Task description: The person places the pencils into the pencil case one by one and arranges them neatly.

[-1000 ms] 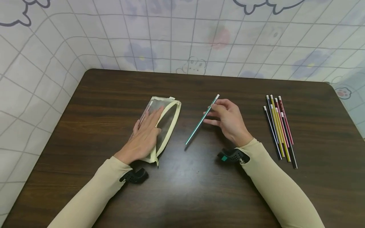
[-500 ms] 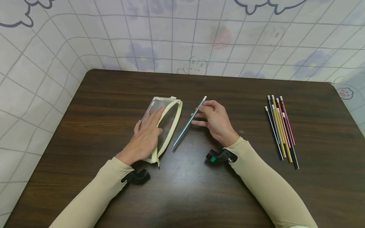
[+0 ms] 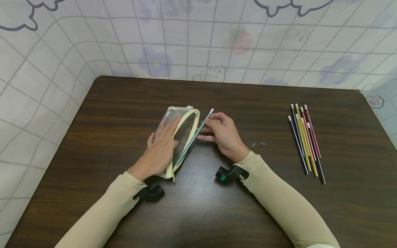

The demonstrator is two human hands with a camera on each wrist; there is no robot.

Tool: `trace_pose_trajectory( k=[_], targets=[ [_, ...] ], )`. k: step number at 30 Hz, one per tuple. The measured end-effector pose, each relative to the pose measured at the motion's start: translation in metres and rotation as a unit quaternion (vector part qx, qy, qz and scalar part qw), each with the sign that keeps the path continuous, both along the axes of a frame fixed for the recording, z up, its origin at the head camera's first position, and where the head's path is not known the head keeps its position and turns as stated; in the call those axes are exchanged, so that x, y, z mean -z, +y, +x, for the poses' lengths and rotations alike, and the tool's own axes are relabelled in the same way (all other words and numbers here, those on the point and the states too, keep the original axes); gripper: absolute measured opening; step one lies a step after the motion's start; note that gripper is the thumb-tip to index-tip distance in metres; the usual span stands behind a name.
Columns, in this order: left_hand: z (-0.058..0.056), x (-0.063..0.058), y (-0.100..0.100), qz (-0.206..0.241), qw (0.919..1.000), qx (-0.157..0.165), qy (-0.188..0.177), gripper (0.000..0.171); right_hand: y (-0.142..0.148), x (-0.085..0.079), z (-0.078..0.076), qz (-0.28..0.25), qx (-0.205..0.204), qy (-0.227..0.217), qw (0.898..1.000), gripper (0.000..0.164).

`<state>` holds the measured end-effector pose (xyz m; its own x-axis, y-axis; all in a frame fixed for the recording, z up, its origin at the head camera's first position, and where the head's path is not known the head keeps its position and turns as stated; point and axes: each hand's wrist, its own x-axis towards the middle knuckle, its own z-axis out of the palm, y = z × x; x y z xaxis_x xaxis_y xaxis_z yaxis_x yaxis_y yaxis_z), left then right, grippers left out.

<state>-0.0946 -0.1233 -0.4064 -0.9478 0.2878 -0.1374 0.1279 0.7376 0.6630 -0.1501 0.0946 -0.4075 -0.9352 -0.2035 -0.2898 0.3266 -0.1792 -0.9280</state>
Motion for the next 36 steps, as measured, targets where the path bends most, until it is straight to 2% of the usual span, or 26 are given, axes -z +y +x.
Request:
trace_pose_trajectory(
  k=[15, 36],
  targets=[
    [0.003, 0.0, 0.003, -0.006, 1.0, 0.007, -0.003, 0.068, -0.014, 0.011, 0.008, -0.006, -0.04, -0.021, 0.999, 0.013],
    [0.002, 0.0, 0.006, -0.011, 0.9999, 0.004, -0.005, 0.069, -0.012, 0.012, 0.009, -0.003, -0.049, -0.021, 0.999, 0.033]
  ],
)
